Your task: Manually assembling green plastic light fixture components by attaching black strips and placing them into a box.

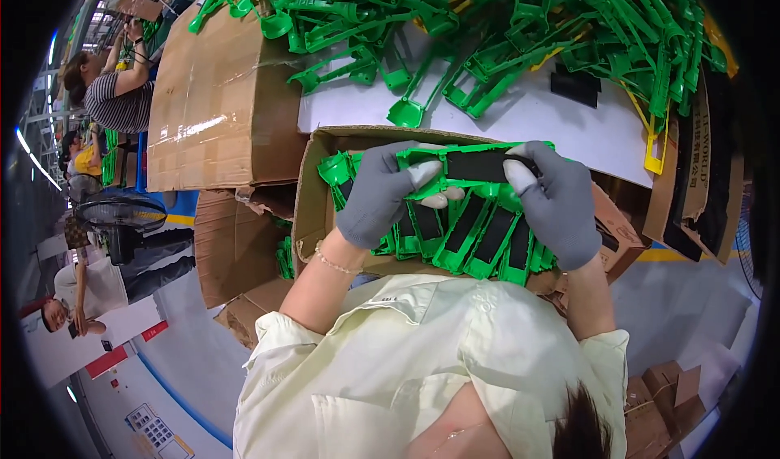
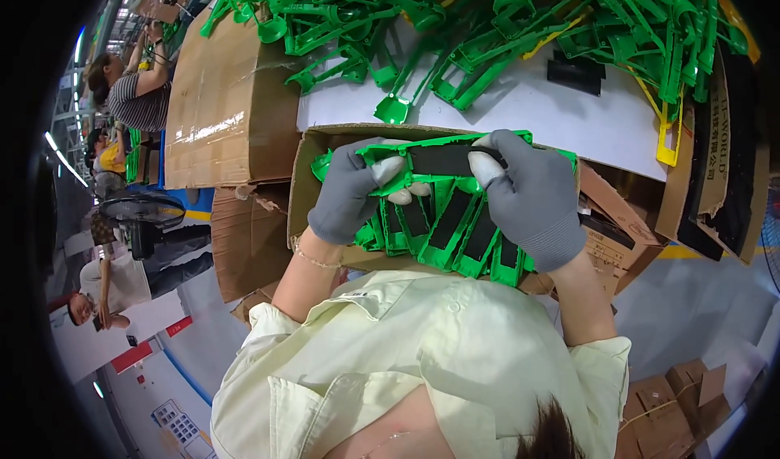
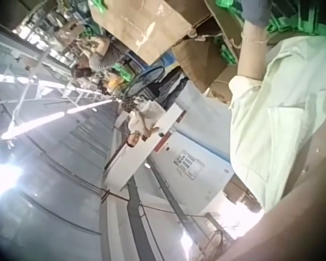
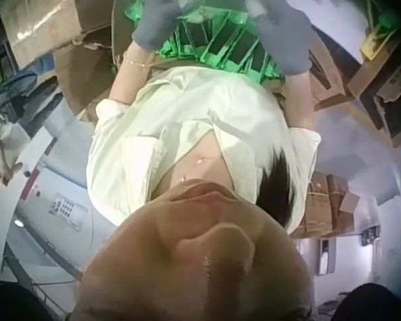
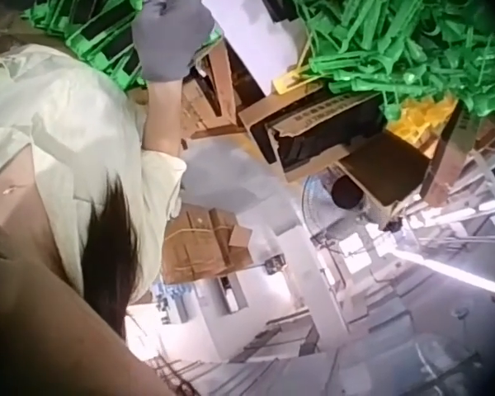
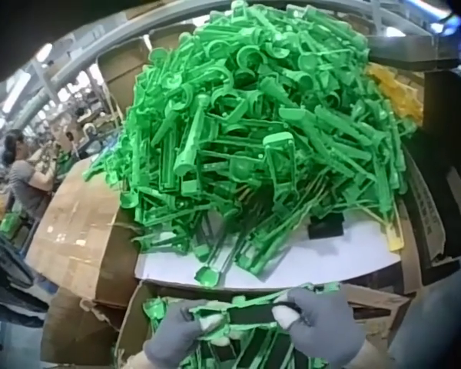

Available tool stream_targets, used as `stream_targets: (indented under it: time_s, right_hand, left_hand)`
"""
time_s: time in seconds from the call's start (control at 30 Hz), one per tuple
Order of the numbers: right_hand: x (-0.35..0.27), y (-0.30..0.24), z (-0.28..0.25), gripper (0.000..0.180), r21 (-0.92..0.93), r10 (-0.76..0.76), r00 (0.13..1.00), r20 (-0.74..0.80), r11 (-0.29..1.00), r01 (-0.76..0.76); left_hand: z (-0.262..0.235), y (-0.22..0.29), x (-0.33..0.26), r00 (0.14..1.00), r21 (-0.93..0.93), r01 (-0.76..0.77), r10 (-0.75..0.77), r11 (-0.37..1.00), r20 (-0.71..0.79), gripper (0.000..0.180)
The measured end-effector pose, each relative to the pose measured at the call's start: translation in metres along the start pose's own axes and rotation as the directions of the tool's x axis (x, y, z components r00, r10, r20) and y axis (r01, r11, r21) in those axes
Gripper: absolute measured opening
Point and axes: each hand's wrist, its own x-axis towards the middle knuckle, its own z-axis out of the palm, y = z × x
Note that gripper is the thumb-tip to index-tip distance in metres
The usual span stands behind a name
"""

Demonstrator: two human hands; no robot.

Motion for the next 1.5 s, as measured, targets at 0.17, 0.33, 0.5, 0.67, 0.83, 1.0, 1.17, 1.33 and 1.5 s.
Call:
stream_targets:
  time_s: [0.17,0.33,0.5,0.67,0.83,1.0,1.17,1.33,1.5]
  right_hand:
    - [-0.005,0.007,0.004,0.018,0.121,0.066,0.998,0.019,0.99,-0.068]
    - [-0.012,0.002,0.01,0.033,-0.183,0.051,0.992,-0.114,0.981,-0.072]
    - [-0.011,0.017,0.006,0.042,-0.3,-0.094,0.939,-0.33,0.954,-0.01]
    - [-0.024,0.022,0.008,0.029,0.201,0.273,0.936,0.221,0.927,-0.318]
    - [-0.045,0.018,0.026,0.025,-0.016,0.218,0.968,0.126,0.976,-0.218]
    - [-0.046,0.017,0.037,0.036,0.279,0.178,0.94,0.29,0.924,-0.261]
    - [-0.035,0.034,0.01,0.041,0.307,0.304,0.949,0.088,0.898,-0.316]
    - [-0.029,0.058,-0.012,0.036,0.278,0.258,0.965,-0.044,0.931,-0.237]
    - [0.004,0.101,-0.043,0.028,0.287,0.303,0.912,-0.275,0.932,-0.223]
  left_hand:
    - [0.007,0.002,0.005,0.999,0.016,0.037,-0.037,0.999,-0.03,0.03]
    - [0.006,-0.004,0.003,0.997,0.051,0.049,-0.046,0.997,-0.069,0.03]
    - [0.007,-0.009,-0.005,0.993,0.127,0.012,0.003,0.992,-0.115,0.022]
    - [0.003,-0.013,-0.016,0.985,0.144,0.135,-0.117,0.98,-0.125,0.022]
    - [-0.003,-0.018,-0.033,0.982,0.226,0.133,-0.098,0.965,-0.161,0.021]
    - [-0.039,0.033,-0.05,0.992,0.398,0.116,-0.09,0.91,-0.083,0.025]
    - [-0.105,0.092,-0.05,0.908,0.708,0.394,-0.366,0.586,-0.203,0.017]
    - [-0.128,0.083,-0.009,0.986,0.954,0.169,-0.035,0.246,-0.165,0.024]
    - [-0.153,0.098,0.061,0.762,0.877,0.171,0.624,-0.448,0.171,0.028]
